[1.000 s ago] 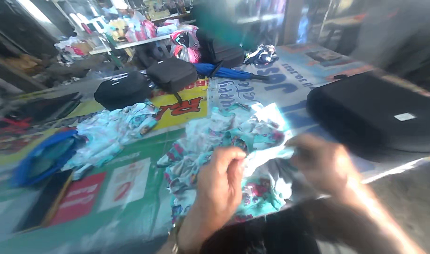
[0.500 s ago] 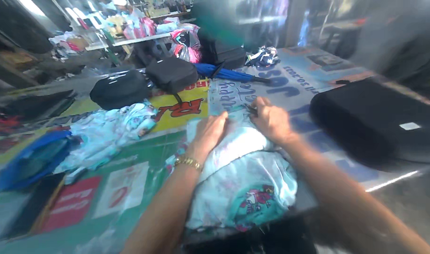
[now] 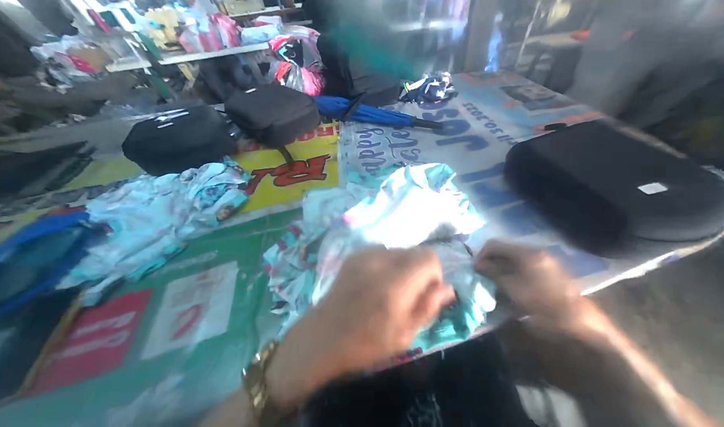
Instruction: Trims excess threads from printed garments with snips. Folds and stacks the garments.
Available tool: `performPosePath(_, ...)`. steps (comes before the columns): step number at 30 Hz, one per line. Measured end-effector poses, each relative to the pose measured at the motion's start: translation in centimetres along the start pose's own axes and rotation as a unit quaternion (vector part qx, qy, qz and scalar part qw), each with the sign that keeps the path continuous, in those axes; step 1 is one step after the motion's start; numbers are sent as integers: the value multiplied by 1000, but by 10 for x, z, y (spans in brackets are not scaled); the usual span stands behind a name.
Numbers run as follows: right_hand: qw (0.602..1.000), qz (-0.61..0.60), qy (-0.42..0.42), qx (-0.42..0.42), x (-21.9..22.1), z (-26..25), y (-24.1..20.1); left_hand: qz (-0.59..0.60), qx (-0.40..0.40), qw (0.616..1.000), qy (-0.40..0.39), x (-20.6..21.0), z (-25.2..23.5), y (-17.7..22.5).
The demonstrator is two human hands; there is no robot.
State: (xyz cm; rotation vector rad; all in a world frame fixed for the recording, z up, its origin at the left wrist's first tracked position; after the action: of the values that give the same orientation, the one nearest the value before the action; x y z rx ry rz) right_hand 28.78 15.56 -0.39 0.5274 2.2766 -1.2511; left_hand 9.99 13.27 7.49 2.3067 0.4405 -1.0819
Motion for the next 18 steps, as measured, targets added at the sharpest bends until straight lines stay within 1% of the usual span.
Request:
performPosePath(1,998,-59,27,9,-10,-4,1,-9,3,997,-70,27,14,8)
performPosePath(2,993,-108,47,19,-20,-7,2,-33,0,993,-113,50,26,10)
performPosePath(3,987,-146,63,31,-27,-10,4,-62,-7,989,-131,66,35,9)
performPosePath(5,978,-185,84,49,-36,-16,4,-126,-11,987,-102,80,41,9)
performPosePath(7,980,-175,80,53,-41,-23,1,-165,-16,984,-67,83,37,15)
performPosePath(8,982,-167,71,52,-41,-25,-1,-157,-24,985,-60,83,32,18)
performPosePath(9,984,-159,61,50,-40,-28,-4,-120,-41,990,-59,82,26,19)
performPosePath(10,986,-150,55,47,-39,-30,-6,-52,-66,995,-60,79,19,18)
performPosePath(11,987,-144,51,46,-39,-32,-8,44,-101,992,-58,74,13,15)
performPosePath(12,988,-140,49,48,-39,-33,-8,155,-137,977,-49,69,7,11)
performPosePath(13,988,-136,49,50,-40,-33,-8,268,-171,947,-39,66,3,7)
performPosePath(14,989,-133,49,51,-40,-32,-6,375,-206,903,-34,64,0,3)
performPosePath(15,989,-132,50,53,-39,-32,-4,470,-245,847,-35,66,-1,-2)
performPosePath(16,989,-132,49,53,-38,-32,-3,535,-275,798,-43,68,-2,-7)
performPosePath(17,989,-130,48,52,-36,-33,-1,563,-297,770,-45,68,-3,-10)
performPosePath(18,989,-127,50,51,-35,-34,0,569,-315,758,-39,66,-4,-13)
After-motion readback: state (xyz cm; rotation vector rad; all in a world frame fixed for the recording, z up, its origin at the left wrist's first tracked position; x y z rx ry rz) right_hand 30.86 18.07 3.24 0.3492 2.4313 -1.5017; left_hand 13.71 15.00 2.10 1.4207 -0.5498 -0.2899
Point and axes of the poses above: each hand's wrist, its own z-axis away from the middle knuckle, its own x-axis out of the palm, y = z × x, the point moved 10 cm from there along -z, towards the middle knuckle, and after that the axes turned 7 degrees about -x, right-handed, at the moved point
